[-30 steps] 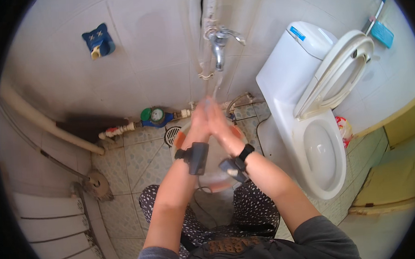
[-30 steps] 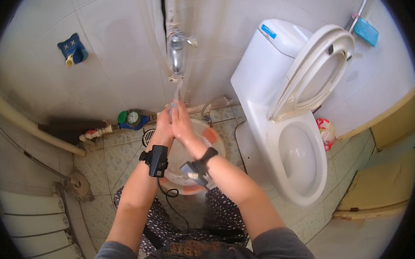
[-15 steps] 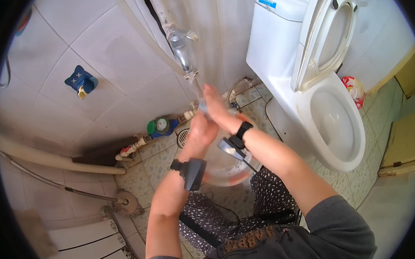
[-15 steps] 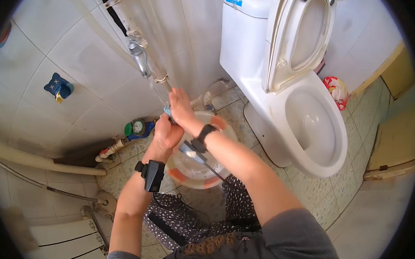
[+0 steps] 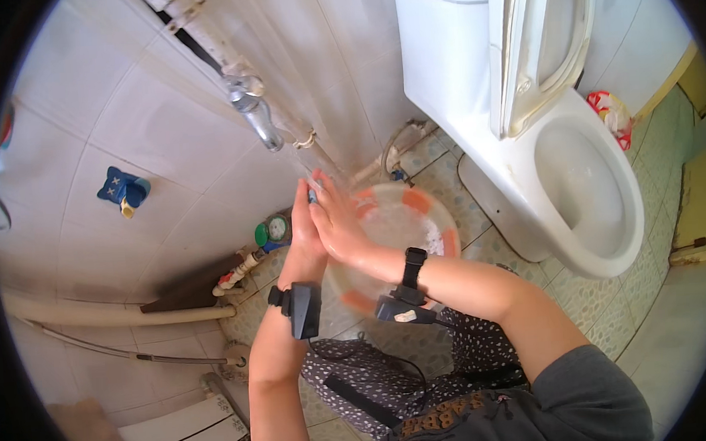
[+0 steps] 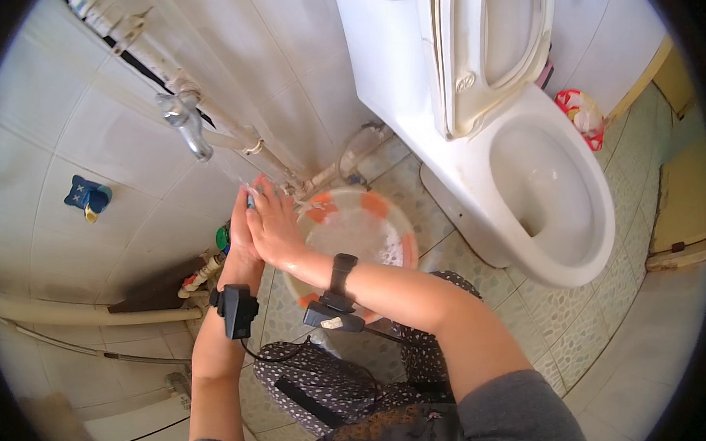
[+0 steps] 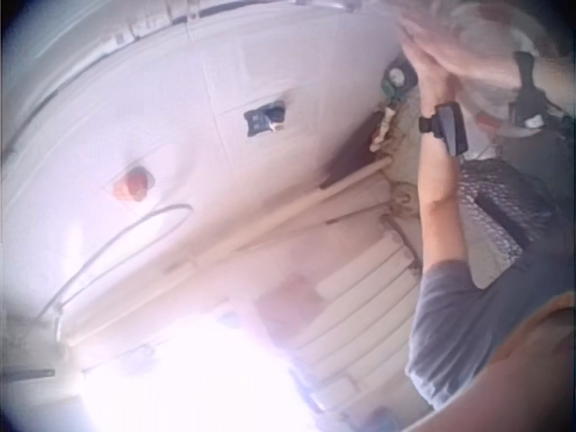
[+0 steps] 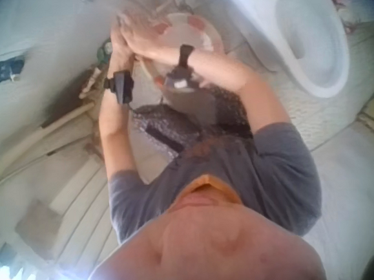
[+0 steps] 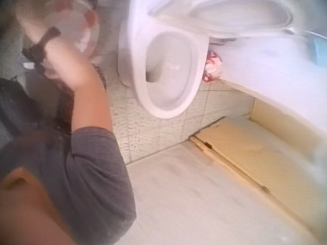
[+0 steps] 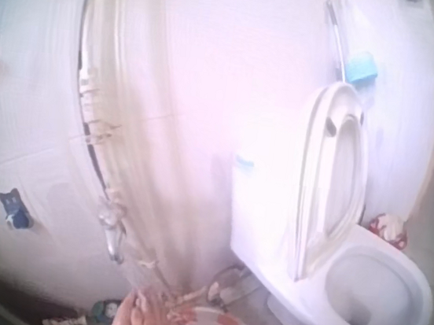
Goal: The recorder fills a basin with water and uses liquid detergent to wash a small blue cloth.
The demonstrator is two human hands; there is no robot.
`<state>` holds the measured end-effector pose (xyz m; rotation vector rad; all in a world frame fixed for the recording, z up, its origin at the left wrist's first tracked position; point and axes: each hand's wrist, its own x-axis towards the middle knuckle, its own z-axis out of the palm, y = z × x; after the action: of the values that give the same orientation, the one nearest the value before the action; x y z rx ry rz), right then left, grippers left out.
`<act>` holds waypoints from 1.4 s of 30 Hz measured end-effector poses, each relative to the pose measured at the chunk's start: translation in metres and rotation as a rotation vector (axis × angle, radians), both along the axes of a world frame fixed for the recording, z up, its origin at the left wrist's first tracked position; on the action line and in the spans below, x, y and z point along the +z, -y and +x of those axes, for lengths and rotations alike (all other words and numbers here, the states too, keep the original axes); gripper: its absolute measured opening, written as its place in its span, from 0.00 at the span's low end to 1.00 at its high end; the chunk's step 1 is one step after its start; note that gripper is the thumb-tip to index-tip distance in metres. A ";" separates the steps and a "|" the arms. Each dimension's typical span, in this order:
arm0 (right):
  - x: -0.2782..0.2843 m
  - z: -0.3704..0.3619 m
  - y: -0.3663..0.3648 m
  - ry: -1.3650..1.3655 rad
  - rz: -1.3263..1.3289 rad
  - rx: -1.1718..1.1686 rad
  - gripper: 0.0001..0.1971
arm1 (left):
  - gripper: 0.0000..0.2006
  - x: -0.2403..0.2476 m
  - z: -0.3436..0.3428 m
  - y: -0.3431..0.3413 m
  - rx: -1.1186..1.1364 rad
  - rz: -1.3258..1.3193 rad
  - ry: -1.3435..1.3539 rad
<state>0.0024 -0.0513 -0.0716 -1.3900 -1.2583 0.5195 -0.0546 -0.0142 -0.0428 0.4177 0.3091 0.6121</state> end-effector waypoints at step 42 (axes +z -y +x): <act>0.071 0.030 -0.047 0.092 -0.521 -0.172 0.27 | 0.22 0.084 0.005 -0.038 -0.010 -0.532 -0.573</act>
<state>0.0324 -0.0040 -0.0003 -1.9572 -1.1025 0.7015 -0.0496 0.0235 0.0409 0.0696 0.9902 0.3672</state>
